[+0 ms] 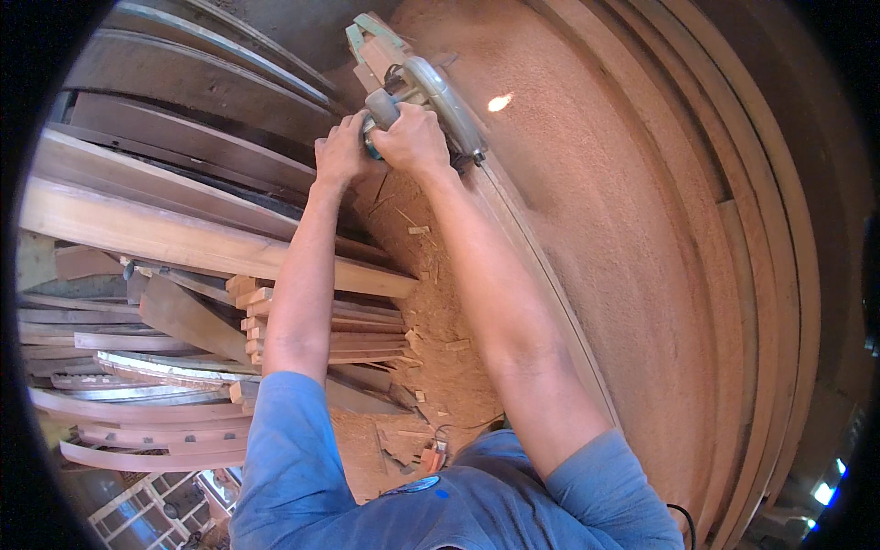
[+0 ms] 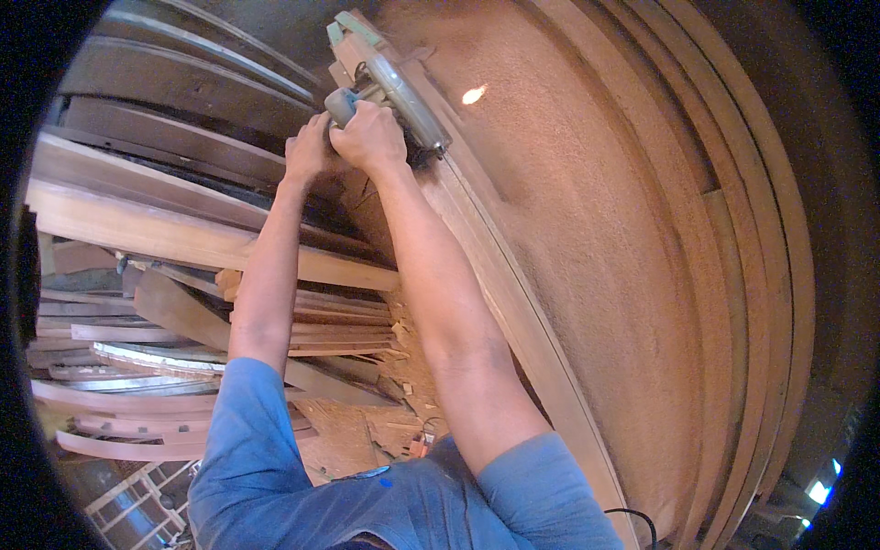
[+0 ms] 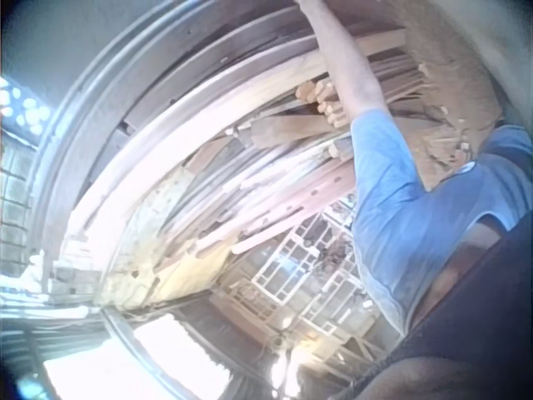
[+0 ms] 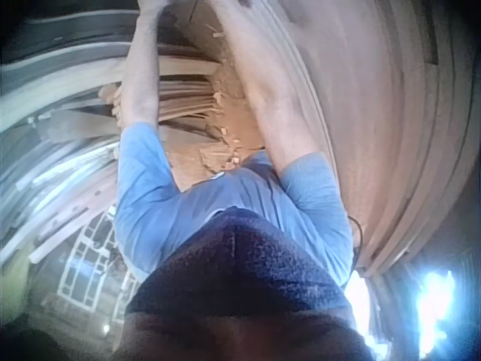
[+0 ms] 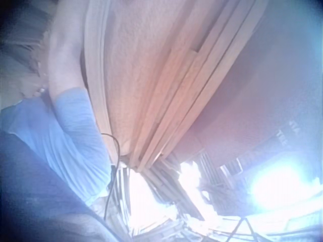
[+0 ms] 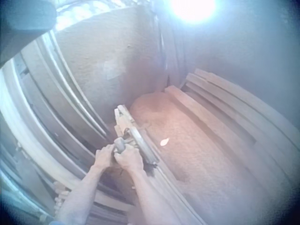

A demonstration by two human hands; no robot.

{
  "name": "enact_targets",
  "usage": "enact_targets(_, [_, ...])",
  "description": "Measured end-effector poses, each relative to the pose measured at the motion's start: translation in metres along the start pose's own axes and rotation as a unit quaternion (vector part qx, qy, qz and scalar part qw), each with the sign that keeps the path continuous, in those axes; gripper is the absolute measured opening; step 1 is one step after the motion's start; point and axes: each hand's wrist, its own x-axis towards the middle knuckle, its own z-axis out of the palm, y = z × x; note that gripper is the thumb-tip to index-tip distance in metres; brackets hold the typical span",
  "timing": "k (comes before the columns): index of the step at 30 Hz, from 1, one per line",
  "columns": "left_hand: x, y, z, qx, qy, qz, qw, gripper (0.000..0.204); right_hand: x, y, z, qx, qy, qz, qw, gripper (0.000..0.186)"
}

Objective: The person uses an electric planer to smooth the surface of a long wooden plank. After setting the planer aside, they pick up a circular saw and cut the plank into smaller sections.

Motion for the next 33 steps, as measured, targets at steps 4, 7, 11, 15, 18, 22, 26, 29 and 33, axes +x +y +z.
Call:
enact_targets(4, [0.002,-0.004,0.001,0.006,0.003,0.005,1.000,0.105,0.000,-0.007,-0.004,-0.012,-0.017,0.018,1.000,0.041])
enact_targets(7, [0.004,-0.006,0.001,0.011,0.001,0.007,1.000,0.105,-0.002,-0.008,-0.003,-0.003,-0.011,0.014,1.000,0.042])
enact_targets(11, [-0.002,0.007,-0.008,0.022,-0.007,0.006,1.000,0.105,-0.003,-0.004,-0.006,-0.016,-0.006,0.008,1.000,0.043])
enact_targets(15, [-0.004,0.004,-0.008,0.012,0.002,0.016,1.000,0.106,-0.008,-0.010,-0.008,-0.015,-0.001,0.011,1.000,0.044])
enact_targets(18, [-0.007,0.003,-0.012,0.009,0.001,0.018,1.000,0.105,-0.013,-0.017,-0.013,-0.015,-0.003,0.017,1.000,0.044])
enact_targets(22, [-0.014,0.007,-0.016,0.010,0.005,0.026,1.000,0.106,-0.022,-0.023,-0.018,-0.023,0.004,0.023,0.999,0.044])
enact_targets(26, [-0.011,0.004,-0.020,0.013,0.015,0.041,0.999,0.106,-0.023,-0.029,-0.021,-0.023,0.011,0.012,1.000,0.045])
enact_targets(29, [-0.012,0.006,-0.025,0.000,0.007,0.038,0.999,0.107,-0.024,-0.034,-0.023,-0.023,0.008,0.018,1.000,0.045])
enact_targets(33, [-0.011,0.001,-0.023,0.008,0.013,0.042,0.999,0.110,-0.026,-0.038,-0.021,-0.022,0.012,0.026,0.999,0.045])
